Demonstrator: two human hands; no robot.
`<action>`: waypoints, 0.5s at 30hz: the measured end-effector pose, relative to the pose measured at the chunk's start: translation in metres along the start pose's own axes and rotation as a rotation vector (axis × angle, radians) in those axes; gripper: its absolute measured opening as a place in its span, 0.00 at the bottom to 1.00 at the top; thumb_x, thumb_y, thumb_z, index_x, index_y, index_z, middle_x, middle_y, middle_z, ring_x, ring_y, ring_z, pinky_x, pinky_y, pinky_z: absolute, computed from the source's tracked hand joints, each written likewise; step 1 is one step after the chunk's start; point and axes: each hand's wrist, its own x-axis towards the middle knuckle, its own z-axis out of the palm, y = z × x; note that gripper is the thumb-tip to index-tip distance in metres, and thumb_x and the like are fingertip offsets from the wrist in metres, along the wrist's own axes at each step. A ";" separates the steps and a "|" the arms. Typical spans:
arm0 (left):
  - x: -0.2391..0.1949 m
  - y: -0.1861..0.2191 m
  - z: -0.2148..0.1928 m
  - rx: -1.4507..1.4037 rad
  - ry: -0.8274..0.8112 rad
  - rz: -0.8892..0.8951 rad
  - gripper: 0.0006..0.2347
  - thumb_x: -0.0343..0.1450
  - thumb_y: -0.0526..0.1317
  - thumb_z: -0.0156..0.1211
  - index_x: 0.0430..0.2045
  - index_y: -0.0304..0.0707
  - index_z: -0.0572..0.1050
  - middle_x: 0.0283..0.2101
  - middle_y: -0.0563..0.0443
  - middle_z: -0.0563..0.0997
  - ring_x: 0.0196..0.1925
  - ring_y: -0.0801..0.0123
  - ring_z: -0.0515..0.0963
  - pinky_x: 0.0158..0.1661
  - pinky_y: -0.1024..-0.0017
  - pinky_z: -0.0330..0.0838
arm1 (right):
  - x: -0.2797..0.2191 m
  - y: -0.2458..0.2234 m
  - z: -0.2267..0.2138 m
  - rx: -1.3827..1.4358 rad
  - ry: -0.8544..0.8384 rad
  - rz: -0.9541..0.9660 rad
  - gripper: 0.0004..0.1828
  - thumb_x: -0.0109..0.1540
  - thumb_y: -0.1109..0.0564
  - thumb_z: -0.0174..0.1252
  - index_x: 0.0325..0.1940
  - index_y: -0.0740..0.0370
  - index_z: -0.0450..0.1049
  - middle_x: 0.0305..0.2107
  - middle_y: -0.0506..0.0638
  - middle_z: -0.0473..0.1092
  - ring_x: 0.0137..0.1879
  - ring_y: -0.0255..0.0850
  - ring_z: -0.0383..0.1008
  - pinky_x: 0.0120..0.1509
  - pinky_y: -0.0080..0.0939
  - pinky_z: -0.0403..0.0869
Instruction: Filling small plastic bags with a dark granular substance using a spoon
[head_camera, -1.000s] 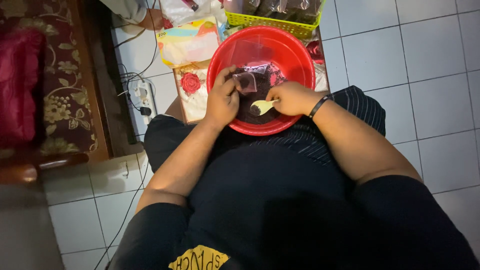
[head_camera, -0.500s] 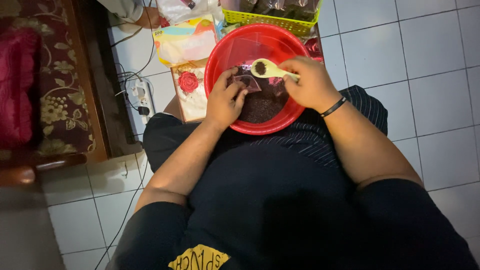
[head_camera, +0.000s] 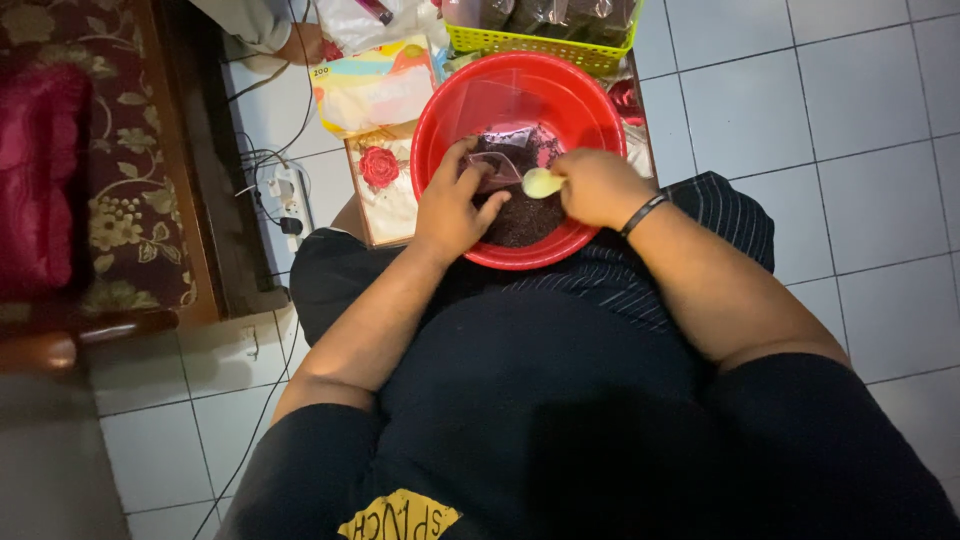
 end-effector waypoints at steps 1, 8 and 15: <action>0.000 0.000 0.002 0.000 0.001 0.001 0.15 0.67 0.45 0.73 0.42 0.41 0.77 0.62 0.40 0.71 0.59 0.43 0.79 0.53 0.52 0.79 | 0.002 -0.010 -0.003 -0.001 0.001 0.001 0.17 0.59 0.55 0.54 0.50 0.56 0.80 0.39 0.60 0.78 0.51 0.61 0.79 0.57 0.60 0.75; 0.001 0.005 0.011 0.084 -0.134 -0.072 0.15 0.68 0.41 0.71 0.47 0.42 0.76 0.66 0.39 0.65 0.56 0.39 0.80 0.51 0.50 0.81 | 0.007 -0.019 0.002 0.123 -0.178 0.033 0.16 0.60 0.52 0.55 0.49 0.54 0.80 0.40 0.58 0.79 0.53 0.60 0.79 0.59 0.58 0.75; 0.001 -0.006 0.009 0.017 -0.066 -0.133 0.04 0.72 0.38 0.63 0.37 0.47 0.77 0.65 0.52 0.70 0.50 0.44 0.84 0.47 0.53 0.83 | 0.014 0.024 -0.007 0.213 -0.024 0.152 0.16 0.60 0.49 0.59 0.51 0.52 0.80 0.42 0.53 0.80 0.53 0.54 0.79 0.57 0.55 0.76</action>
